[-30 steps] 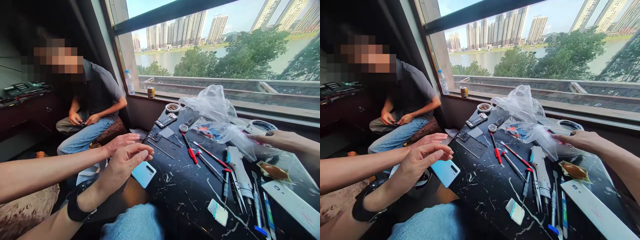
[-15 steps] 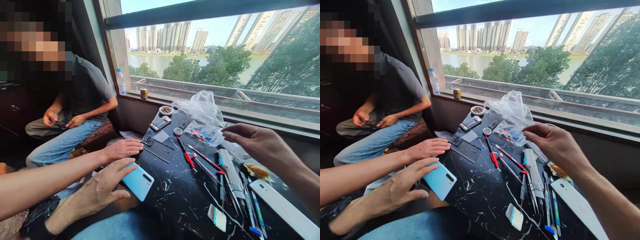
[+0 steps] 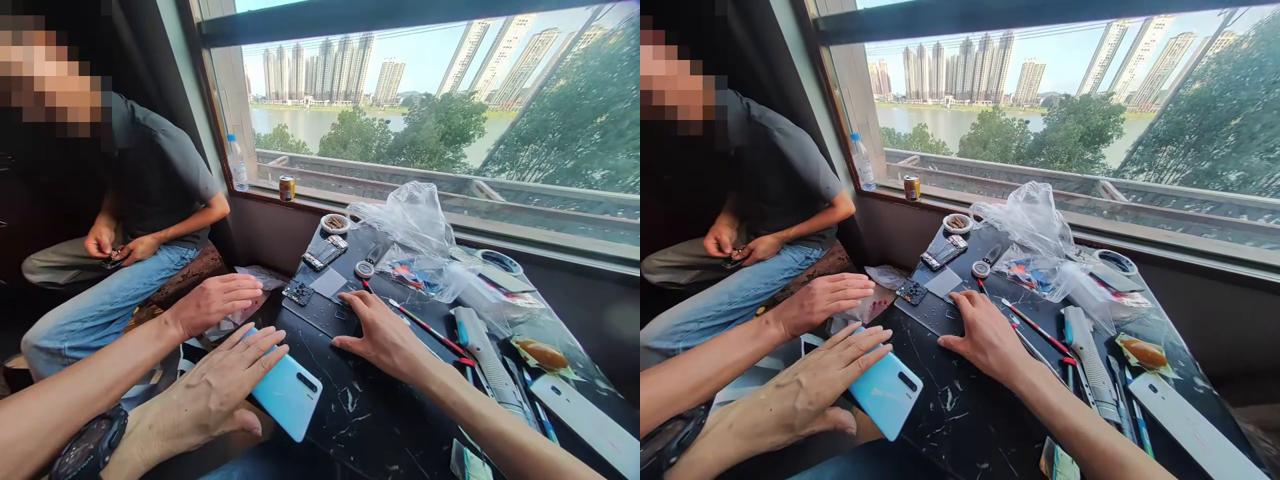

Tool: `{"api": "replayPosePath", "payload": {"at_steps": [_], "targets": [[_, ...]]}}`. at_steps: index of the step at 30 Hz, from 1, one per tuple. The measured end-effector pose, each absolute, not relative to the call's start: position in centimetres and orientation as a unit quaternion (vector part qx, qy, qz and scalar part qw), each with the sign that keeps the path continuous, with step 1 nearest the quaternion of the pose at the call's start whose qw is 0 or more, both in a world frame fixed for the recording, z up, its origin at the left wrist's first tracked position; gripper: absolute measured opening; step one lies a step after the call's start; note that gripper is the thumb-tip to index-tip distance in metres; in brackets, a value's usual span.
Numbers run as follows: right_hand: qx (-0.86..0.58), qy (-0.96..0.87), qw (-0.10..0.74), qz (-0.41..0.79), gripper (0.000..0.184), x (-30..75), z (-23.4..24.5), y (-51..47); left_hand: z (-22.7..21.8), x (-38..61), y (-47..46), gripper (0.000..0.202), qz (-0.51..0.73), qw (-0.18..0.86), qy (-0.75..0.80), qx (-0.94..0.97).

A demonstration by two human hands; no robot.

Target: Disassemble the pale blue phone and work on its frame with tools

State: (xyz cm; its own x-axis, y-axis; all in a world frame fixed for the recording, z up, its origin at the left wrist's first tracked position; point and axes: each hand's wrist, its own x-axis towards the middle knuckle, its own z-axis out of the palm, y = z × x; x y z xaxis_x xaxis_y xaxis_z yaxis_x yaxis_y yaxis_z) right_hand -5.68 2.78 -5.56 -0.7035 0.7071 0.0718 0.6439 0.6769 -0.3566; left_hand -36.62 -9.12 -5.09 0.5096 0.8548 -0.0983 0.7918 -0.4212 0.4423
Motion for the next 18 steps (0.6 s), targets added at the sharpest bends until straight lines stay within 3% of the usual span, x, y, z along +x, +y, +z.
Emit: {"api": "replayPosePath", "payload": {"at_steps": [3,5,9,14,18], "targets": [[-0.380,-0.911,0.097,0.130,0.079,-6.2,-6.2,2.3,-6.7,-34.9,-12.5,0.091,0.061,0.167,0.503,0.846],[-0.388,-0.909,0.094,0.117,0.080,-6.4,-6.5,2.0,-7.5,-33.7,-14.3,0.096,0.054,0.132,0.523,0.840],[-0.391,-0.908,0.095,0.115,0.076,-6.4,-6.5,1.8,-8.0,-33.2,-14.9,0.101,0.055,0.131,0.535,0.833],[-0.394,-0.904,0.108,0.121,0.067,-6.2,-6.5,1.6,-8.5,-33.9,-14.6,0.088,0.067,0.114,0.533,0.836],[-0.400,-0.901,0.118,0.118,0.065,-6.2,-6.8,1.5,-9.9,-34.1,-14.5,0.089,0.074,0.105,0.523,0.842]]}}
